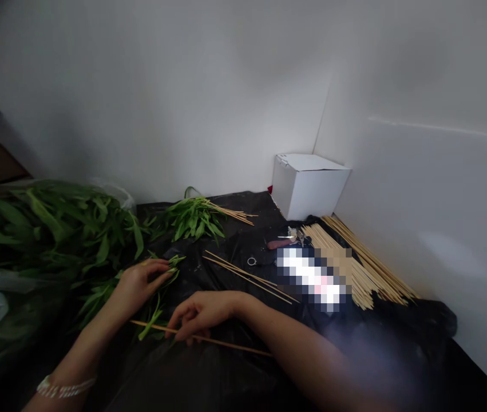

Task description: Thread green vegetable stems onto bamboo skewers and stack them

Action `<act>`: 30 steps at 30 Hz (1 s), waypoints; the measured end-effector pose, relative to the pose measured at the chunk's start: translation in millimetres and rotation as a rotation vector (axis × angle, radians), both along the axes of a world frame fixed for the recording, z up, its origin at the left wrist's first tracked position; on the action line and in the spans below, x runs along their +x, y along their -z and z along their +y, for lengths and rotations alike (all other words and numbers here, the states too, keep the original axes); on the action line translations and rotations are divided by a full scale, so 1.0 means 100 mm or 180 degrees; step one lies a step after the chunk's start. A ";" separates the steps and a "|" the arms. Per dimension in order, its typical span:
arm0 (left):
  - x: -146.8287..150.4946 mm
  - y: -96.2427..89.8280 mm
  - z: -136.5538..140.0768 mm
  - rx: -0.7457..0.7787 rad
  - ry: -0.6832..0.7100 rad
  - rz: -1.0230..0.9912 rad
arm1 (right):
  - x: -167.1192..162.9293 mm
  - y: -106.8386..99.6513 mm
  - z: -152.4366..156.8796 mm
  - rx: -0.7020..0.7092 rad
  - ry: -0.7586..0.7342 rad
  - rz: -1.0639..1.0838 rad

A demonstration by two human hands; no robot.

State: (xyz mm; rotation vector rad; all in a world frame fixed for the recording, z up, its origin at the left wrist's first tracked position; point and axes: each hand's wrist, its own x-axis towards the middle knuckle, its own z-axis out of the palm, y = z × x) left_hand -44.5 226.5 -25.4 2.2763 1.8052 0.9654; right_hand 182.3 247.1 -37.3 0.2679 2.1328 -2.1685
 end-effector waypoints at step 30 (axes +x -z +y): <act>0.05 -0.25 -0.16 -0.0769 -0.0052 -0.2906 | -0.02 -0.16 -0.04 0.0896 0.2244 0.0394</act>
